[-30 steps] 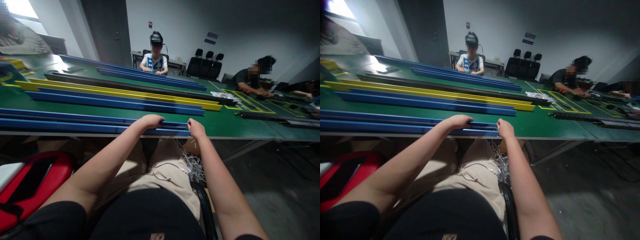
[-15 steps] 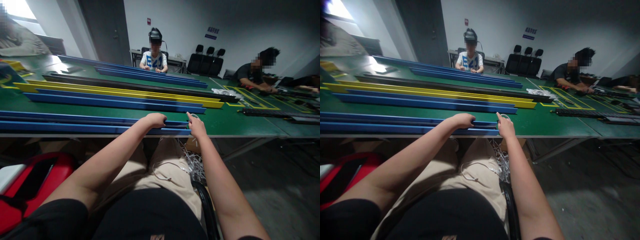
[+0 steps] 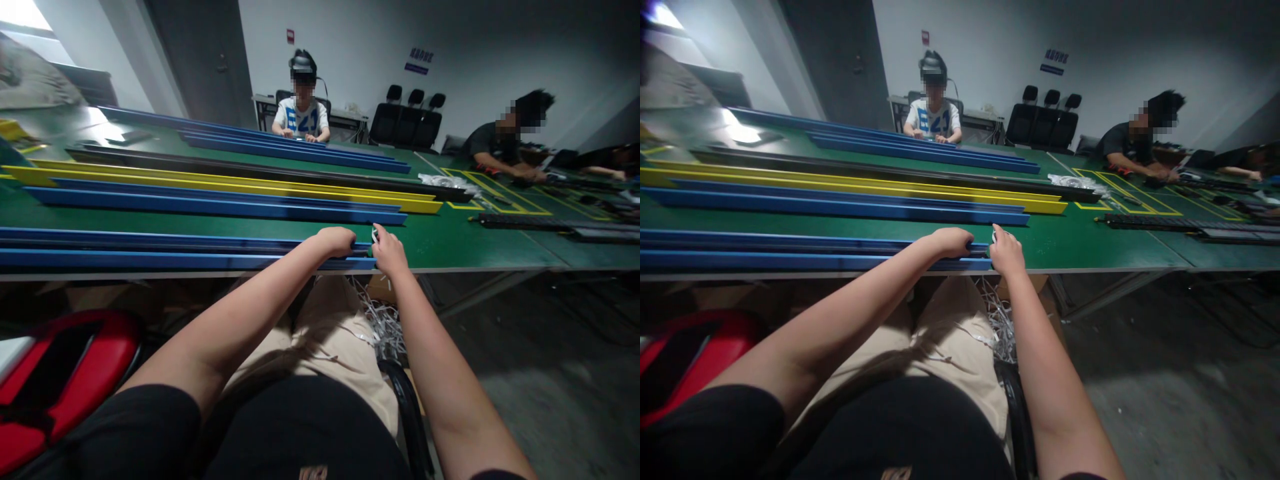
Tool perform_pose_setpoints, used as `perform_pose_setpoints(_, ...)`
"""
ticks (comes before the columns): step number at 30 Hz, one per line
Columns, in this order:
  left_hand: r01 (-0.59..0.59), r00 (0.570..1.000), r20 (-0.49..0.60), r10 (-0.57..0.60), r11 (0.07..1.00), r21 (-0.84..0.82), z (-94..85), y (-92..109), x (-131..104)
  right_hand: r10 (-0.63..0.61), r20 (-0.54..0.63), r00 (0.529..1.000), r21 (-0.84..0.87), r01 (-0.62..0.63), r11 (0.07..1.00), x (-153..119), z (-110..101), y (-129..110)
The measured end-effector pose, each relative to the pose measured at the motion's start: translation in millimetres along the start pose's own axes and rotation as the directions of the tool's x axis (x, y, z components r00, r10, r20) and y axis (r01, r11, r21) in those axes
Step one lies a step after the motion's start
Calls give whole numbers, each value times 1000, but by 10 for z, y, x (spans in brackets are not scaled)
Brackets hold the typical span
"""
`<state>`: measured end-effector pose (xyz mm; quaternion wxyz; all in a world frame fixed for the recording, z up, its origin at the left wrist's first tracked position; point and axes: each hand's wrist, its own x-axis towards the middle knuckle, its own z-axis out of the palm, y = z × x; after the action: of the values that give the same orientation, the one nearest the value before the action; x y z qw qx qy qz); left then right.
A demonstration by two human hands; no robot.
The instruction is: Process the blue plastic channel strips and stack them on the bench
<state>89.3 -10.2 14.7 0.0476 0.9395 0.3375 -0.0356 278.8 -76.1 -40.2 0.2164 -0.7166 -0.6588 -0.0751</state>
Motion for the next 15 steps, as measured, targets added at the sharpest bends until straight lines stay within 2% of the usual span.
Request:
perform_pose_setpoints(6,-56,997,-57,55,998,-10,16,106,88,-17,-23,1000,17,18,1000,-23,17,38)
perform_pose_setpoints(11,-85,992,-98,82,996,-22,61,101,121,-38,-48,998,36,40,999,-27,26,73)
perform_pose_setpoints(15,-71,991,-113,66,997,-37,94,91,127,-63,-20,998,74,64,995,-8,28,130)
